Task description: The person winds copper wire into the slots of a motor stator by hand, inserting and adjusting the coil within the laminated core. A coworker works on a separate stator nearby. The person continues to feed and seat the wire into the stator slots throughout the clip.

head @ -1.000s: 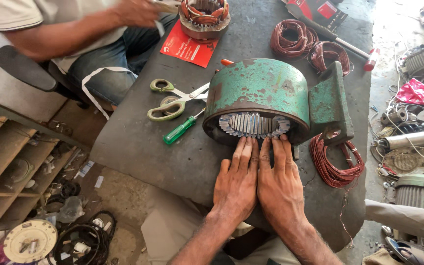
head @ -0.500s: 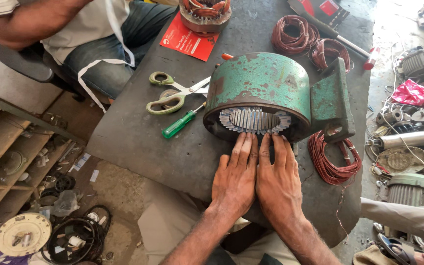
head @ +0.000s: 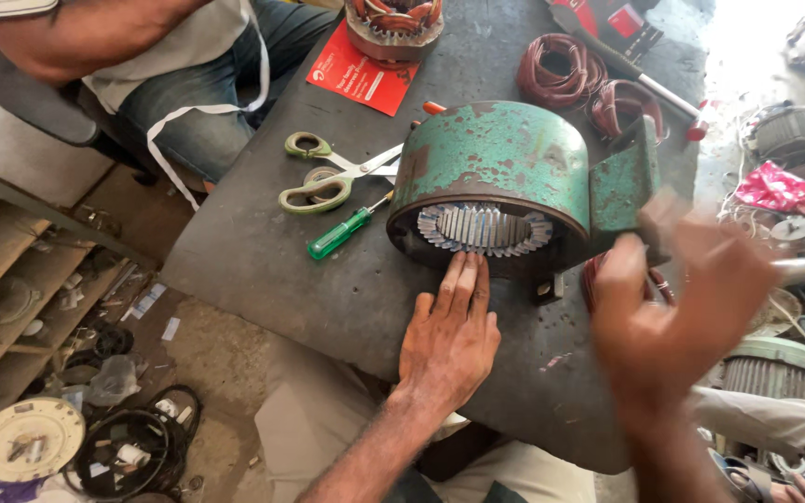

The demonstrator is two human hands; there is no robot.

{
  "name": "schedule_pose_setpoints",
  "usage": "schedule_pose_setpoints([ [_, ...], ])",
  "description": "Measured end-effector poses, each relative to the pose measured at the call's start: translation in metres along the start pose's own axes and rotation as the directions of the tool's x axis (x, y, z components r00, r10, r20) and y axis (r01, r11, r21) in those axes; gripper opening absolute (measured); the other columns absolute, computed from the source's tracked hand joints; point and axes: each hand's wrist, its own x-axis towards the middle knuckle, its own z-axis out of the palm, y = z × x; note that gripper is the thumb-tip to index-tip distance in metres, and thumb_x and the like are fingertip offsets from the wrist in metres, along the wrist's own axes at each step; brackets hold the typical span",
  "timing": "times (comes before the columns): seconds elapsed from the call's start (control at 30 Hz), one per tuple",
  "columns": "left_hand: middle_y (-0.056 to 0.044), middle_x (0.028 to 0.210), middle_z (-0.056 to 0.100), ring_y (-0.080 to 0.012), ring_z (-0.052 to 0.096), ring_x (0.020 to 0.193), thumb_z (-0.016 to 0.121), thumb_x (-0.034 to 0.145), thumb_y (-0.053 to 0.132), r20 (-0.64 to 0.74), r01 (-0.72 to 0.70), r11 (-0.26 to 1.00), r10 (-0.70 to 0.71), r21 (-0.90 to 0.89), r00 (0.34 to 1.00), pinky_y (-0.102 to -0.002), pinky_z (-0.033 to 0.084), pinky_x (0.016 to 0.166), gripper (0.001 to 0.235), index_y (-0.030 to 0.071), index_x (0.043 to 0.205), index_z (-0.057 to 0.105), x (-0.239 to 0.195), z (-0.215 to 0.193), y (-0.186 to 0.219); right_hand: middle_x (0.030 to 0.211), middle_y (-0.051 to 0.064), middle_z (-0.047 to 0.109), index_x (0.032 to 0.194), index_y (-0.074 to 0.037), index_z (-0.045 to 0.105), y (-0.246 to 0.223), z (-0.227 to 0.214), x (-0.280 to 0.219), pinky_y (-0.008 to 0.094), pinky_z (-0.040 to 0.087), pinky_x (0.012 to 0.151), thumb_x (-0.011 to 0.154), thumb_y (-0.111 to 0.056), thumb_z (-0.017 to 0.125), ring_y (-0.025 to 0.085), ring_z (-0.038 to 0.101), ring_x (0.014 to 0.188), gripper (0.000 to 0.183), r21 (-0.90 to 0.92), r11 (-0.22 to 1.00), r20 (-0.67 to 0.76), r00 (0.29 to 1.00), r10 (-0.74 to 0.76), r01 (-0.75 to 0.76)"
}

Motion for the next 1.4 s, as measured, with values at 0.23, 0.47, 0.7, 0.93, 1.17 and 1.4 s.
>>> schedule_pose_setpoints([
  [0.23,-0.017,0.154,0.044,-0.0261,0.039,0.148,0.058,0.096,0.027,-0.013,0.008,0.998,-0.009,-0.054,1.0,-0.043,0.042,0.1,0.068,-0.007,0.152,0.041,0.0,-0.004,0.004,0.145,0.023,0.051,0.158,-0.011,0.048,0.045,0.039,0.136,0.059,0.039,0.1,0.087,-0.065,0.069,0.039,0.048,0.132,0.092,0.245,0.96,0.758,0.644,-0.101,-0.138],
  [0.47,-0.017,0.154,0.043,-0.0259,0.038,0.147,0.058,0.096,0.029,0.017,0.01,1.0,-0.01,-0.025,1.0,-0.043,0.042,0.098,0.068,-0.007,0.152,0.04,0.001,-0.003,0.001,0.131,0.026,0.057,0.165,-0.017,0.031,0.013,0.039,0.127,0.058,0.048,0.094,0.062,-0.078,0.079,0.043,0.059,0.117,0.129,0.204,0.965,0.813,0.521,-0.262,0.166],
  [0.7,-0.018,0.154,0.042,-0.0275,0.036,0.147,0.055,0.098,0.034,0.046,-0.018,0.999,0.02,-0.049,0.999,-0.044,0.041,0.099,0.07,-0.008,0.152,0.039,0.003,-0.003,-0.005,0.118,0.026,0.064,0.158,-0.023,0.041,-0.012,0.026,0.13,0.055,0.054,0.079,0.063,-0.073,0.077,0.042,0.07,0.089,0.113,0.143,0.979,0.742,0.639,-0.204,0.147],
  [0.93,-0.019,0.157,0.04,-0.0285,0.033,0.15,0.052,0.102,0.041,0.066,-0.097,0.988,0.105,-0.118,0.992,-0.048,0.036,0.108,0.07,-0.007,0.152,0.04,0.007,-0.006,-0.018,0.116,0.026,0.066,0.158,-0.028,0.042,-0.012,0.023,0.123,0.054,0.055,0.085,0.059,-0.075,0.077,0.044,0.071,0.093,0.116,-0.013,1.0,0.779,0.627,0.0,0.016],
  [1.17,-0.018,0.152,0.042,-0.0293,0.035,0.147,0.054,0.102,0.045,0.121,-0.285,0.927,0.32,-0.243,0.939,-0.055,0.028,0.115,0.068,-0.002,0.149,0.045,0.037,-0.007,-0.059,0.124,0.033,0.062,0.16,-0.022,0.043,-0.006,0.032,0.113,0.057,0.052,0.089,0.067,-0.077,0.077,0.048,0.068,0.105,0.113,-0.116,0.991,0.675,0.727,0.128,-0.066],
  [1.4,-0.019,0.153,0.041,-0.0324,0.035,0.148,0.061,0.098,0.046,0.123,-0.512,0.803,0.566,-0.305,0.815,-0.051,0.029,0.118,0.074,-0.004,0.15,0.043,0.068,-0.011,-0.092,0.13,0.037,0.058,0.161,-0.026,0.041,-0.016,0.033,0.117,0.065,0.049,0.092,0.067,-0.077,0.076,0.056,0.063,0.11,0.112,-0.278,0.93,0.66,0.655,0.367,-0.241],
])
